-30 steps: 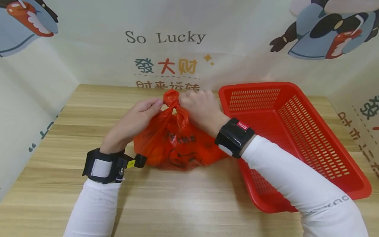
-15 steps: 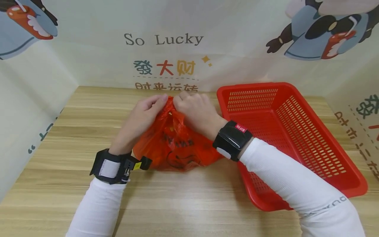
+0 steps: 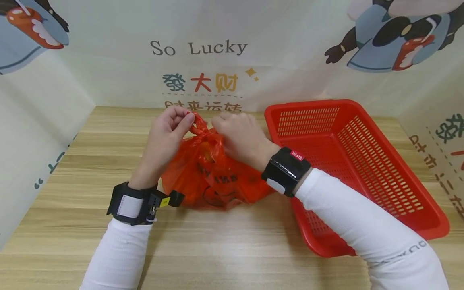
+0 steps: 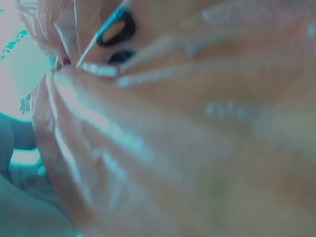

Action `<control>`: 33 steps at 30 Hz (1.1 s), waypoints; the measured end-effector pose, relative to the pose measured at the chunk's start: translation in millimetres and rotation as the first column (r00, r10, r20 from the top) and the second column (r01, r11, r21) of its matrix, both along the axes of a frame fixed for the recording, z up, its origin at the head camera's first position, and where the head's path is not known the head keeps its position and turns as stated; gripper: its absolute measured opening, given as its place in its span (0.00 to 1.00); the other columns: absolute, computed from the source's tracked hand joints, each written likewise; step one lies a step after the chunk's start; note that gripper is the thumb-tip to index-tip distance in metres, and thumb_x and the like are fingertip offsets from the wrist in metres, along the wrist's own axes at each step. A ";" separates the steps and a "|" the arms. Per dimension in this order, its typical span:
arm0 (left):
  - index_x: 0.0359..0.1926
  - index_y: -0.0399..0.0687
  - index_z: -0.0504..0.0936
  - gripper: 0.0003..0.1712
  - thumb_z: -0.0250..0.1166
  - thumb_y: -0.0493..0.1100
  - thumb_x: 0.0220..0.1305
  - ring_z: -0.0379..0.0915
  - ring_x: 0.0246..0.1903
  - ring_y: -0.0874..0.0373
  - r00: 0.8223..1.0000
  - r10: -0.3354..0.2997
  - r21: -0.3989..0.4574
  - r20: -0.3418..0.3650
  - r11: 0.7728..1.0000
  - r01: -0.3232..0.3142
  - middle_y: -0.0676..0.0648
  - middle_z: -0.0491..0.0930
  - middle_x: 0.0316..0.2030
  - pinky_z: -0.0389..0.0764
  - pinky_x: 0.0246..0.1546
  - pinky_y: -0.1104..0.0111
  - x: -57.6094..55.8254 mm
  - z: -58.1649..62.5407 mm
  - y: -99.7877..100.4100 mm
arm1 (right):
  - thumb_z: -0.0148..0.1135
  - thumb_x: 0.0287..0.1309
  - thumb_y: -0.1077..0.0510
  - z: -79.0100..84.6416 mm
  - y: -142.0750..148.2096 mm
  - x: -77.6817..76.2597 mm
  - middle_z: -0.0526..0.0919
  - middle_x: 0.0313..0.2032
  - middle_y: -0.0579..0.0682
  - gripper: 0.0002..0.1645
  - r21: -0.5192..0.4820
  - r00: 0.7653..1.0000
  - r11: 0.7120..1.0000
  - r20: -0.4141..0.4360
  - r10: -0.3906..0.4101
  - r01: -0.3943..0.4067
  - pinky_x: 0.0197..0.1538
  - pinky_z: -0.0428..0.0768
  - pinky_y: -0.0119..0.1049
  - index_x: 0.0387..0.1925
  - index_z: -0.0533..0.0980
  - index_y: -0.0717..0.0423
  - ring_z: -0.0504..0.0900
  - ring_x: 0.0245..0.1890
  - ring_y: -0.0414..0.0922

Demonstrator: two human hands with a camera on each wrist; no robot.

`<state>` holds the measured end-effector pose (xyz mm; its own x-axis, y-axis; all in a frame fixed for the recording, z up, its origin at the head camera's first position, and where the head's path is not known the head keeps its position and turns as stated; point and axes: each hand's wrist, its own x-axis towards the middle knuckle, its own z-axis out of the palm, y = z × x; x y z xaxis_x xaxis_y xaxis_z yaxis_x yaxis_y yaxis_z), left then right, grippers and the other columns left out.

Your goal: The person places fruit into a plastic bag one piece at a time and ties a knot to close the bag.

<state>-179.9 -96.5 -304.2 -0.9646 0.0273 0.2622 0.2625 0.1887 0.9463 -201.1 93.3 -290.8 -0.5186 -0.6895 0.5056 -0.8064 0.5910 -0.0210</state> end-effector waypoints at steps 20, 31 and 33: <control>0.41 0.39 0.73 0.06 0.63 0.34 0.65 0.67 0.23 0.62 0.995 -0.094 0.030 0.043 0.995 0.093 0.50 0.74 0.27 0.70 0.26 0.77 2.0 5.2 -8.0 | 0.73 0.52 0.60 21.2 9.7 -8.1 0.75 0.43 0.53 0.28 -0.325 0.696 0.941 0.655 0.293 -0.090 0.41 0.72 0.35 0.53 0.70 0.57 0.71 0.40 0.45; 0.44 0.34 0.84 0.09 0.66 0.34 0.63 0.77 0.28 0.60 0.995 -0.084 -0.046 -0.055 0.996 0.081 0.40 0.83 0.35 0.83 0.35 0.74 0.8 3.9 -10.2 | 0.51 0.71 0.55 35.8 26.7 -17.8 0.80 0.24 0.48 0.14 -0.442 0.456 0.894 0.812 0.363 0.076 0.35 0.80 0.34 0.40 0.76 0.64 0.78 0.26 0.46; 0.44 0.35 0.83 0.09 0.65 0.34 0.64 0.76 0.29 0.59 0.994 -0.089 -0.061 -0.068 0.995 0.085 0.40 0.82 0.35 0.81 0.35 0.74 1.9 4.0 -10.8 | 0.51 0.71 0.58 37.7 29.3 -23.6 0.82 0.23 0.49 0.12 -0.429 0.439 0.902 0.819 0.370 0.040 0.31 0.79 0.33 0.42 0.75 0.65 0.80 0.25 0.46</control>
<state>-178.0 -107.3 -300.2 -0.9370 0.1276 0.3253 0.3463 0.2157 0.9130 -224.7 122.6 -253.2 -0.7092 -0.7020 0.0644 -0.3116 0.2303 -0.9219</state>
